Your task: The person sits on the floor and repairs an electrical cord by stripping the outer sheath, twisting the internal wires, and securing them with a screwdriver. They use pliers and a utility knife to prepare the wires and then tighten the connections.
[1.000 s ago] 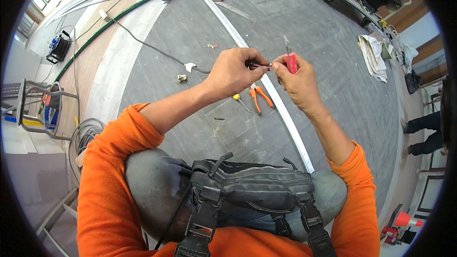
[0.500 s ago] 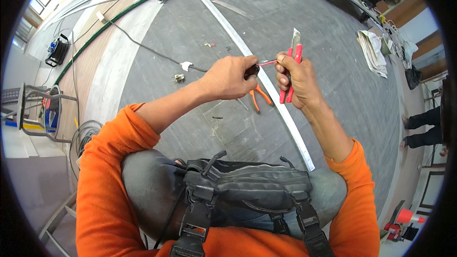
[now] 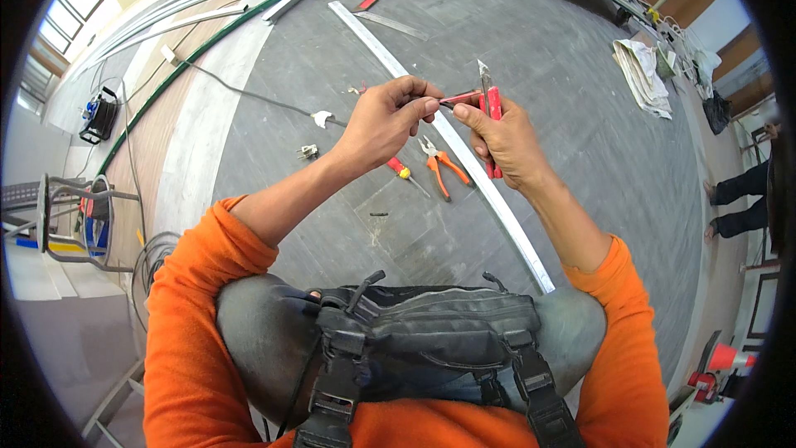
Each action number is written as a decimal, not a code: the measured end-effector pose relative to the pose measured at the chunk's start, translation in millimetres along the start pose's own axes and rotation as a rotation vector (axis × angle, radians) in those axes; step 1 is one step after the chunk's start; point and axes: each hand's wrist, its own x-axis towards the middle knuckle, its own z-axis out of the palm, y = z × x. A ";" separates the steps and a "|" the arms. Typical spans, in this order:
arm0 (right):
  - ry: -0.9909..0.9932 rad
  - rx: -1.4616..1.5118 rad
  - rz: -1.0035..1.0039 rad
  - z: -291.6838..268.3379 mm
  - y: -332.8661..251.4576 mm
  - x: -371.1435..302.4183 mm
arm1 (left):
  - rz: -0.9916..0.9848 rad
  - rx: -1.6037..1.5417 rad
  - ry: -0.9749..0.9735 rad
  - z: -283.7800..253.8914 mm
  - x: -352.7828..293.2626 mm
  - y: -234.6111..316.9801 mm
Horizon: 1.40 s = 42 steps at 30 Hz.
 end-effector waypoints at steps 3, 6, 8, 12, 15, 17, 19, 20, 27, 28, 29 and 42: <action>0.093 0.042 -0.050 -12.7 8.2 9.6 | 0.042 0.133 -0.058 4.9 16.9 5.7; 0.144 0.105 -0.090 -18.6 3.0 10.7 | 0.137 0.232 -0.066 6.5 28.3 17.4; 0.108 0.169 -0.109 -17.2 -5.3 11.9 | 0.146 0.287 -0.065 7.7 32.3 29.6; -0.093 0.369 0.066 2.4 -20.1 17.3 | 0.097 0.232 -0.010 -0.3 25.0 41.0; -0.182 0.466 0.108 19.2 -18.2 23.7 | 0.121 0.175 0.117 -9.5 23.0 35.3; -0.183 0.399 0.098 26.8 -18.3 26.0 | 0.095 0.255 0.207 -19.3 19.4 30.8; -0.175 0.333 0.029 33.7 -29.6 32.2 | 0.032 0.147 0.179 -31.3 13.6 28.1; -0.180 0.306 0.019 36.2 -32.6 36.6 | 0.000 0.093 0.163 -36.8 11.4 27.1; -0.135 0.166 -0.023 56.6 -39.6 60.1 | -0.131 -0.572 0.111 -60.2 7.1 -7.2; -0.111 0.167 -0.025 56.4 -38.1 62.7 | -0.102 -0.622 0.136 -58.2 6.4 -8.8; -0.087 0.169 -0.028 56.5 -37.6 64.7 | -0.073 -0.671 0.161 -56.8 5.2 -10.2; -0.001 -0.821 -0.541 76.8 -16.5 19.3 | -0.011 -0.389 0.516 -50.6 2.2 -23.0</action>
